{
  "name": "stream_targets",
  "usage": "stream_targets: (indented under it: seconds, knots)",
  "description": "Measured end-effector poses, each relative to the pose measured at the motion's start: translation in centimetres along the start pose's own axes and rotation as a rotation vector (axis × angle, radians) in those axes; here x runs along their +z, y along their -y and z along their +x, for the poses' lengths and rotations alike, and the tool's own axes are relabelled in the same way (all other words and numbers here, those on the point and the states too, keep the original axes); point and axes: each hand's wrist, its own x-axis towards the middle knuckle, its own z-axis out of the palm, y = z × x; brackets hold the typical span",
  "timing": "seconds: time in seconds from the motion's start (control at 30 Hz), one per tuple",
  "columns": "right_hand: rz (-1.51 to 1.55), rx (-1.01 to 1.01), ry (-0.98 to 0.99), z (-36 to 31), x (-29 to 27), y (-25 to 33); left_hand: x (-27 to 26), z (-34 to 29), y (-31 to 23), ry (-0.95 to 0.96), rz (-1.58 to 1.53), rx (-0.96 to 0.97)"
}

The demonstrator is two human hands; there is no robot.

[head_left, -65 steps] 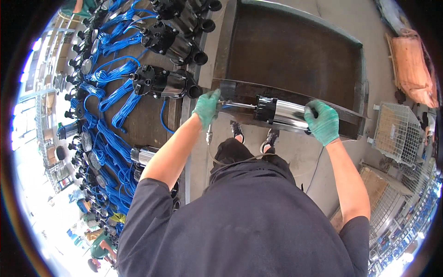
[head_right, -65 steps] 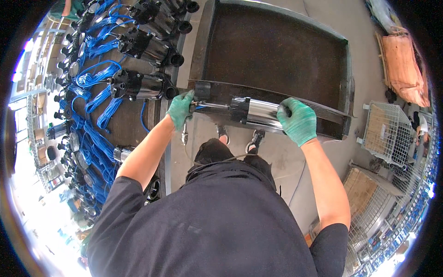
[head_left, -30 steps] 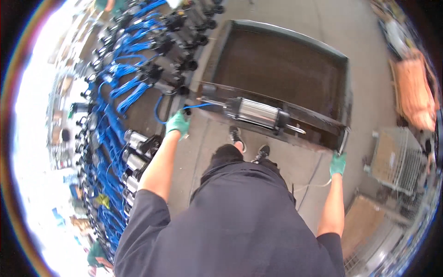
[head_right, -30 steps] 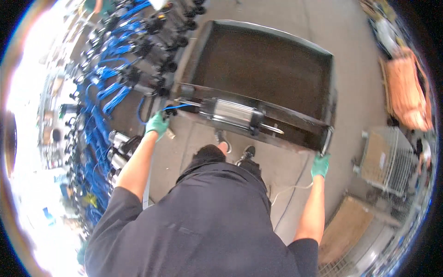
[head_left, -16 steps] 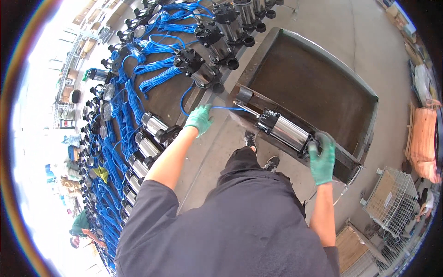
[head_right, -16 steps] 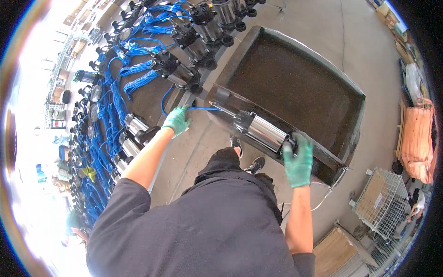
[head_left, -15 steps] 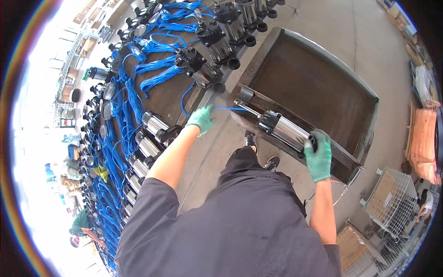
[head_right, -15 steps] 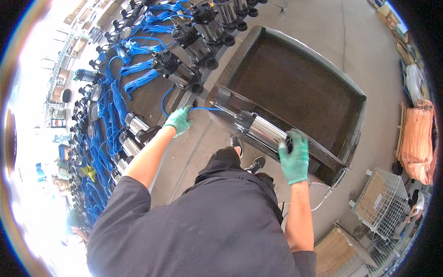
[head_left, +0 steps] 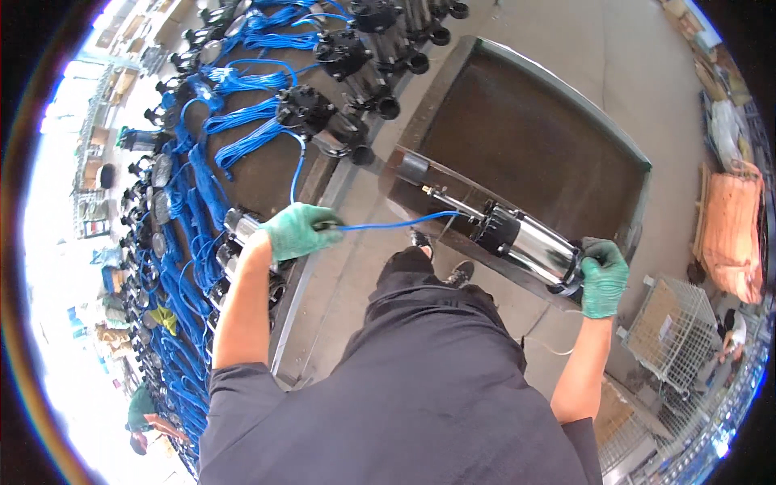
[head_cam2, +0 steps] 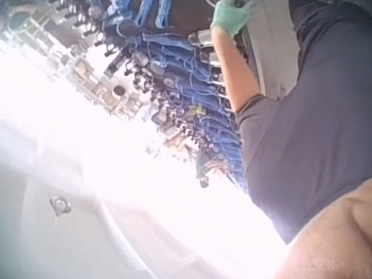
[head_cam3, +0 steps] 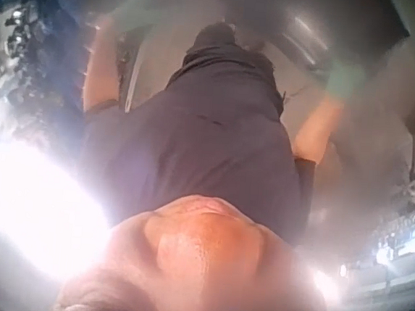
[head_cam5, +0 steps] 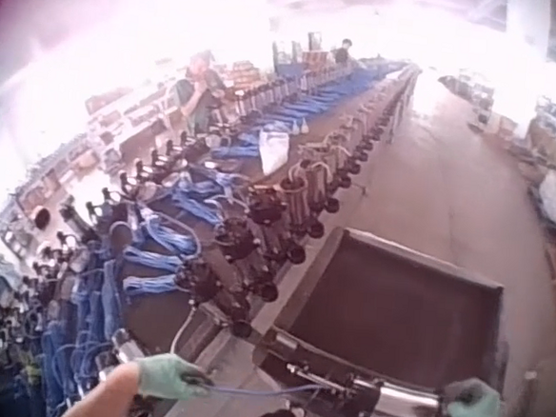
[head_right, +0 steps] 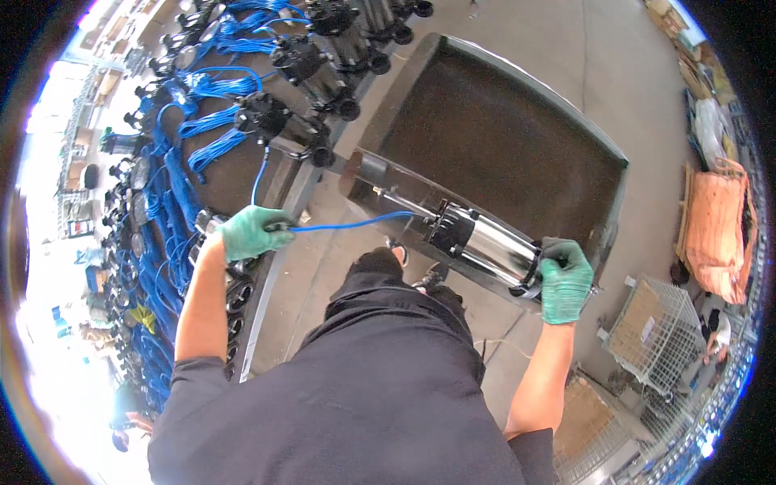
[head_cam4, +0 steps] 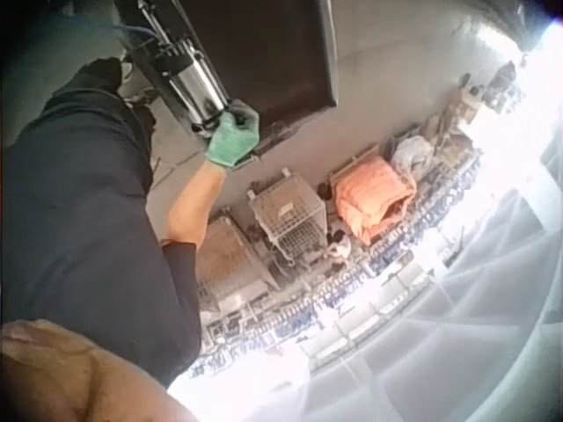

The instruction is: The person, wearing green gloves, places a submersible pump into a water-filled testing tray, holds it submerged to check for leaks, and then places it back onto a long table with other similar pumps.

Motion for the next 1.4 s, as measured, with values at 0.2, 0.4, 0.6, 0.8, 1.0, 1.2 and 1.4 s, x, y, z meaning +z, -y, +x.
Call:
stream_targets:
  seconds: [0.2, 0.4, 0.6, 0.8, 1.0, 1.2, 1.4]
  knots:
    - [-0.152, -0.033, -0.201, 2.3, -4.2, 3.5, 2.8, 6.9, -4.0, -0.208, 0.022, 0.305]
    - [-0.631, 0.006, -0.213, 8.6, -1.9, 1.0, 6.3, 19.6, -7.8, -0.399, 0.175, 0.445]
    - [-0.731, -0.055, -0.092, 14.8, 1.4, -8.4, 7.8, 28.7, -6.7, -0.48, 0.143, 0.487]
    - [-0.751, 0.031, 0.002, 17.0, 5.4, -13.7, 8.2, 30.2, -7.9, -0.344, 0.28, 0.188]
    - [-0.684, 0.123, 0.057, 18.2, 8.3, -15.8, 8.4, 30.8, -8.5, -0.307, 0.363, 0.079]
    - [-0.678, 0.116, 0.1, 19.3, 9.8, -17.4, 8.2, 30.8, -9.0, -0.268, 0.374, 0.035]
    - [-0.656, 0.1, 0.082, 19.9, 10.0, -18.0, 8.1, 31.2, -10.1, -0.22, 0.398, -0.023]
